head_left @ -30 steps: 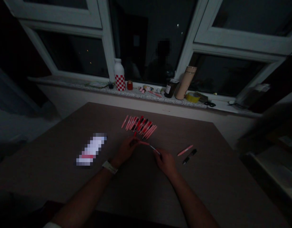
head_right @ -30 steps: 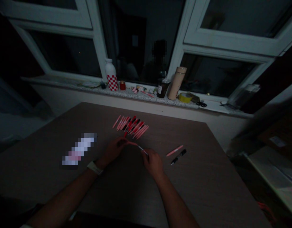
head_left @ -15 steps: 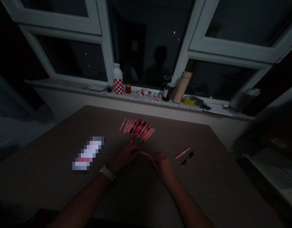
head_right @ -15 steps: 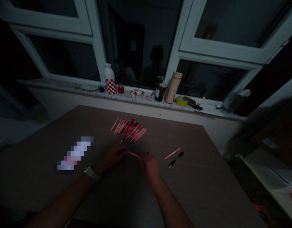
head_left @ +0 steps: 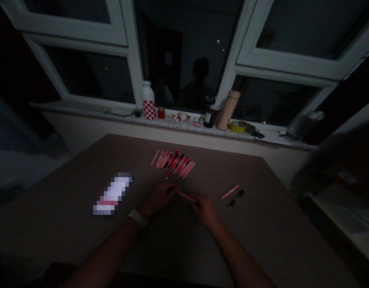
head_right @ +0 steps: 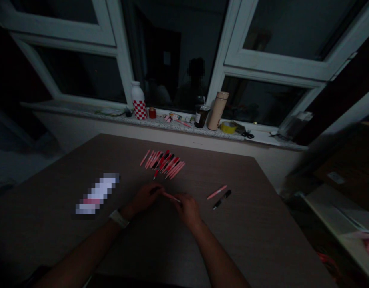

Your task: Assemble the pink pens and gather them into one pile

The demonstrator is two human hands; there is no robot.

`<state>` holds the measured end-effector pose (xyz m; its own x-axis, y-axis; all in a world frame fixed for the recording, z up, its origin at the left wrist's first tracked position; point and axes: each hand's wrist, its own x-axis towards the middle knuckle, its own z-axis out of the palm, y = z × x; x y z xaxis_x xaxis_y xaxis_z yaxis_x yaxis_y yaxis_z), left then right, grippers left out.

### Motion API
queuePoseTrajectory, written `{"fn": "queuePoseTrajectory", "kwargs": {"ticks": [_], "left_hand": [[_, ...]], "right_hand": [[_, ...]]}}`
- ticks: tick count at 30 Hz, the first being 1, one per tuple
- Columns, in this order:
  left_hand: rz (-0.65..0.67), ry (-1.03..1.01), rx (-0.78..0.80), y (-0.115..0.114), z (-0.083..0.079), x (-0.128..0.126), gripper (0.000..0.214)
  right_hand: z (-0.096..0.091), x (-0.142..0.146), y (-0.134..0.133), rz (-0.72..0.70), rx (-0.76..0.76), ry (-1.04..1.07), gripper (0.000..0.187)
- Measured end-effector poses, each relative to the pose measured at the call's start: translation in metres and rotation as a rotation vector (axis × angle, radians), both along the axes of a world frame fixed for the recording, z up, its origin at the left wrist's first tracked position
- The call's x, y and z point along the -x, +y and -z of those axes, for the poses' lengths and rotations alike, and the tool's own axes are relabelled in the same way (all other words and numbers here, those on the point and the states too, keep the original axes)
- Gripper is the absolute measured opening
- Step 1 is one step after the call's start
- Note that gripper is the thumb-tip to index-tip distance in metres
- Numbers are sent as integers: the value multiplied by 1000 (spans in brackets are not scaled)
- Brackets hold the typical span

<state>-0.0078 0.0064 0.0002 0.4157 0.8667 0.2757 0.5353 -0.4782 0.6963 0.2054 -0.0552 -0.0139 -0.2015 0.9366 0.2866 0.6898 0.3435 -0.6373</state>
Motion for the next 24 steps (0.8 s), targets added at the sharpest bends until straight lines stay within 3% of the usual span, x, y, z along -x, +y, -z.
{"fn": "queuePoseTrajectory", "kwargs": {"ticks": [3, 9, 15, 19, 24], "left_hand": [[8, 82, -16, 2, 3, 1, 39], [35, 45, -51, 4, 8, 3, 28], [75, 146, -43, 1, 9, 3, 36], [120, 58, -34, -2, 6, 3, 25], [137, 55, 1, -3, 3, 1, 29]], "right_hand": [[-2, 0, -1, -18, -17, -3, 21], [-4, 0, -2, -24, -10, -27, 26], [-2, 0, -1, -1, -33, -4, 22], [0, -2, 0, -14, 1, -25, 27], [0, -1, 1, -33, 23, -12, 27]]}}
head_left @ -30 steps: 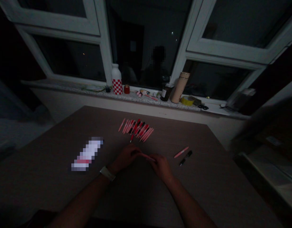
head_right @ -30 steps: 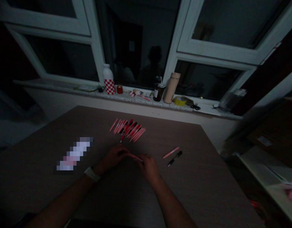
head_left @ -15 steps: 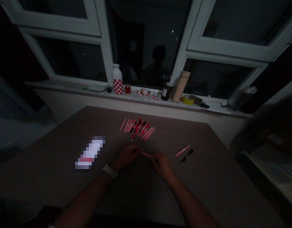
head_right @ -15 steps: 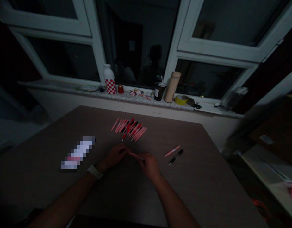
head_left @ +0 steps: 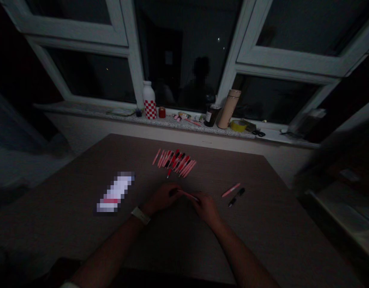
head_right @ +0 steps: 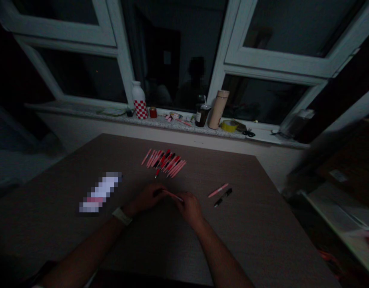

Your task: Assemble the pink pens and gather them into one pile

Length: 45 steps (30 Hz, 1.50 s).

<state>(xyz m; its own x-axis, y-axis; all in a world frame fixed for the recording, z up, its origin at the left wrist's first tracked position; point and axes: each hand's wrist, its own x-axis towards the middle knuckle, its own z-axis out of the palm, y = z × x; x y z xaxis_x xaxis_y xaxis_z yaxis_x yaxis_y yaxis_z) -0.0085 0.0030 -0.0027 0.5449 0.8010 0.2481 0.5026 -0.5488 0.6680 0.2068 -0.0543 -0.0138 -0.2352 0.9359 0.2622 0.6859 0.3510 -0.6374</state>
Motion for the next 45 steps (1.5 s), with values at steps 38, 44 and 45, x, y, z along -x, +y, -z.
{"fn": "queuePoseTrajectory", "kwargs": {"ticks": [38, 44, 45], "left_hand": [[118, -32, -26, 0, -1, 3, 24], [36, 39, -6, 1, 2, 1, 34], [29, 71, -4, 2, 3, 1, 38]], "right_hand": [[-1, 1, -1, -46, 25, -59, 35], [-1, 2, -1, -69, 0, -15, 29], [-1, 2, -1, -69, 0, 1, 29]]}}
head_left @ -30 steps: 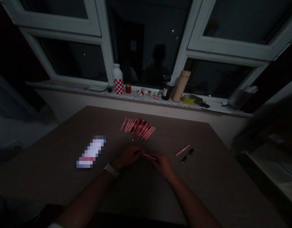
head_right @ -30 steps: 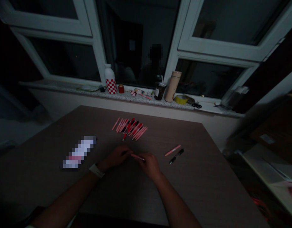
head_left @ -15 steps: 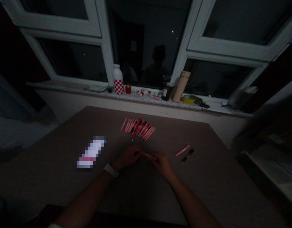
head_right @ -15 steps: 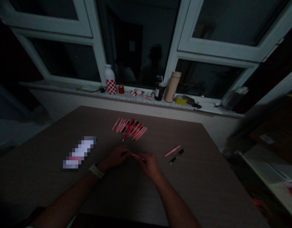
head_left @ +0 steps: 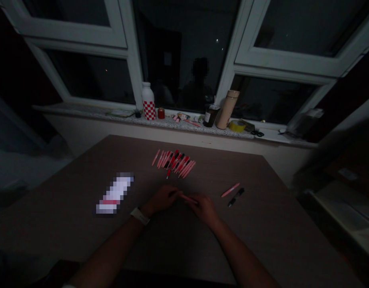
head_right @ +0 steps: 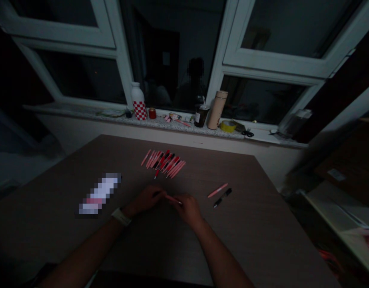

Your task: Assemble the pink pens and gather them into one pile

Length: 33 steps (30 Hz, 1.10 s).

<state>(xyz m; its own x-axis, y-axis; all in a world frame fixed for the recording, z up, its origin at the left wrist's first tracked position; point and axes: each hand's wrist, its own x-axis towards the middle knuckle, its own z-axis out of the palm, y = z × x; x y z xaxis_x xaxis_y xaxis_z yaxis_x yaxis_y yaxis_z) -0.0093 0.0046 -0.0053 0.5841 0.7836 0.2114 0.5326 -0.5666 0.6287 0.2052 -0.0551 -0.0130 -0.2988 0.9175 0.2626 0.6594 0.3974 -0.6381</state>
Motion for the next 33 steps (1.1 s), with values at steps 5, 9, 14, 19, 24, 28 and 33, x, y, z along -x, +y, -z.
{"fn": "queuePoseTrajectory", "kwargs": {"ticks": [5, 9, 14, 19, 24, 28, 33], "left_hand": [[15, 37, -11, 0, 1, -1, 43], [36, -13, -32, 0, 1, 1, 34], [73, -33, -38, -2, -4, 0, 30], [82, -53, -46, -3, -8, -1, 28], [78, -80, -33, -4, -6, -1, 25], [85, -135, -21, -3, -7, -3, 23], [88, -103, -50, -1, -5, -4, 23]], "right_hand": [[0, 0, -1, 3, 4, 39, 27], [0, 0, -1, -14, 24, 16, 30], [-2, -2, -2, -21, 12, -7, 32], [-2, -3, 0, -33, 13, -25, 34], [-1, -1, 0, -15, 31, 2, 31], [0, 1, 1, 13, 22, 23, 27], [2, 1, 3, 98, 2, 39, 23]]}}
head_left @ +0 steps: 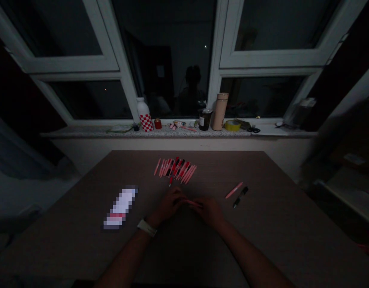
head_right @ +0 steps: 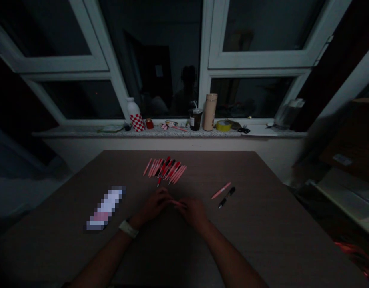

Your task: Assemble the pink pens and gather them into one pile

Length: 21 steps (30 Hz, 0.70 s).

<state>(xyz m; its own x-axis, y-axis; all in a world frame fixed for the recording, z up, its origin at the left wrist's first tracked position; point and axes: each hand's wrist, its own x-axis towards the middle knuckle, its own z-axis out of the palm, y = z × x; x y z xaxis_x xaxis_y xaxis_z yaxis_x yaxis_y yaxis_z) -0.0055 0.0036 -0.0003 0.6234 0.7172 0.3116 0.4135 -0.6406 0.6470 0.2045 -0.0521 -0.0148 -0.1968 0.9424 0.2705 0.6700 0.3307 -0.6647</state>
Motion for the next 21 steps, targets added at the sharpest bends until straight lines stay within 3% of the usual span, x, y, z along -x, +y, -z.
{"fn": "queuePoseTrajectory", "kwargs": {"ticks": [11, 15, 21], "left_hand": [[-6, 106, -47, -2, -7, 1, 20], [-28, 133, -39, -6, -15, -4, 23], [6, 195, -85, -8, -25, -7, 24]], "right_hand": [[7, 1, 3, 67, 38, 440, 32], [13, 5, 7, 116, -7, 494, 28], [5, 4, 8, 248, -38, 575, 26]]}}
